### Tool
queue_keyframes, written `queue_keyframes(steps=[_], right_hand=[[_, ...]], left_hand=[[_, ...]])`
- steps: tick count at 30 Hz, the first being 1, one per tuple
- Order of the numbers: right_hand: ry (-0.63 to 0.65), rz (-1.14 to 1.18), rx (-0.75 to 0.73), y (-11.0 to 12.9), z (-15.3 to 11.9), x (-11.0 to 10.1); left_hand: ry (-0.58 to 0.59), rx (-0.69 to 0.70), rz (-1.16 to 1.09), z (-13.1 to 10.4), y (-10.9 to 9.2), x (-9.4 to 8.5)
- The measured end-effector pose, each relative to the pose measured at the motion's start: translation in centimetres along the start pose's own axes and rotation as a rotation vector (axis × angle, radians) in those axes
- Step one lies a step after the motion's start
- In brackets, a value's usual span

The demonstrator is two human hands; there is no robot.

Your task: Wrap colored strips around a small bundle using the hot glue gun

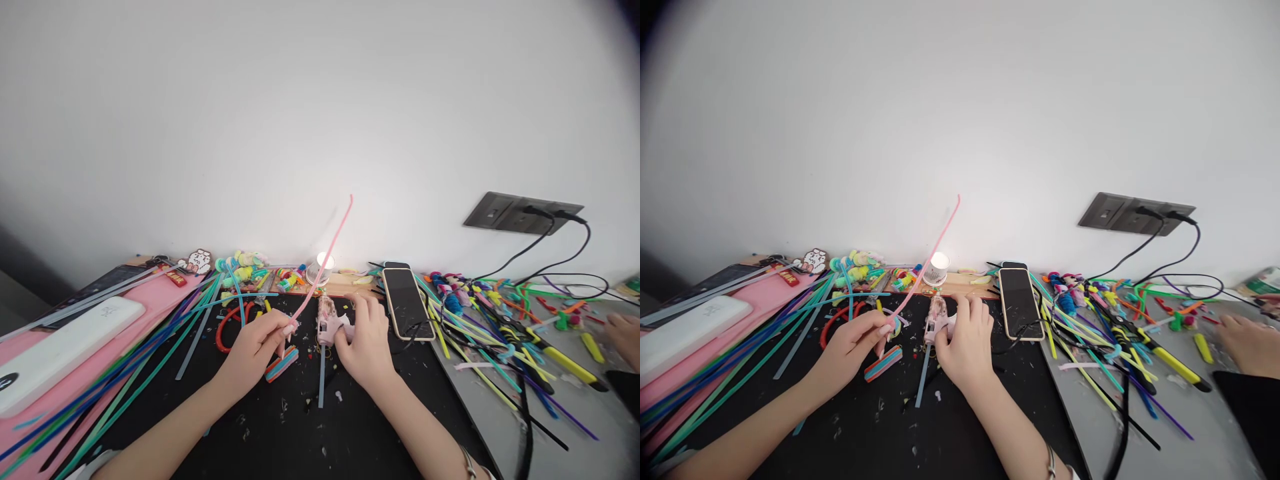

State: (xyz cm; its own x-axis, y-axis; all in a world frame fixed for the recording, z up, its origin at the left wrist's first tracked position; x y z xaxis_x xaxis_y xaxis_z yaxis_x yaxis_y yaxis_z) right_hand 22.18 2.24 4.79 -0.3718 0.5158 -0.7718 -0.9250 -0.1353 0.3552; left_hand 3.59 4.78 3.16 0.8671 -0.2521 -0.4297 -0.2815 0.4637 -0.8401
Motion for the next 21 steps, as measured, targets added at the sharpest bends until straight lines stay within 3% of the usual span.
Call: queue_keyframes(steps=[2, 4, 10, 21], right_hand=[[-0.155, 0.122, -0.151, 1.3, -0.3, -1.7], [-0.214, 0.133, -0.284, 2.4, -0.7, -2.5], [-0.133, 0.056, -0.413, 3.4, -1.0, -1.8], [-0.046, 0.289, -0.476, 3.6, -1.2, -1.4]], left_hand=[[0.045, 0.011, 0.024, 0.0, -0.2, 0.3], [0.083, 0.032, 0.047, -0.1, -0.5, 0.5], [0.16, 0.056, 0.026, -0.1, -0.9, 1.2], [0.048, -0.069, -0.15, -0.1, 1.1, 0.8]])
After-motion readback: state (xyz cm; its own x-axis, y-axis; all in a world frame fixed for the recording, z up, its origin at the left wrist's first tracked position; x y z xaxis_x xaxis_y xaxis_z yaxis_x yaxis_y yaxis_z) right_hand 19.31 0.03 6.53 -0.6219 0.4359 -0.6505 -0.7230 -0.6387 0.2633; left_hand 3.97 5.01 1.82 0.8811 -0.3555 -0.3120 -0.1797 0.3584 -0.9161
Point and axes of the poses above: each hand's wrist, its own z-axis towards the middle knuckle, its own x-axis out of the palm, y = z × x, the point moved 7 cm from there along z, towards the middle knuckle, and after that the axes turned 4 degrees about x, right-handed, at the moved point
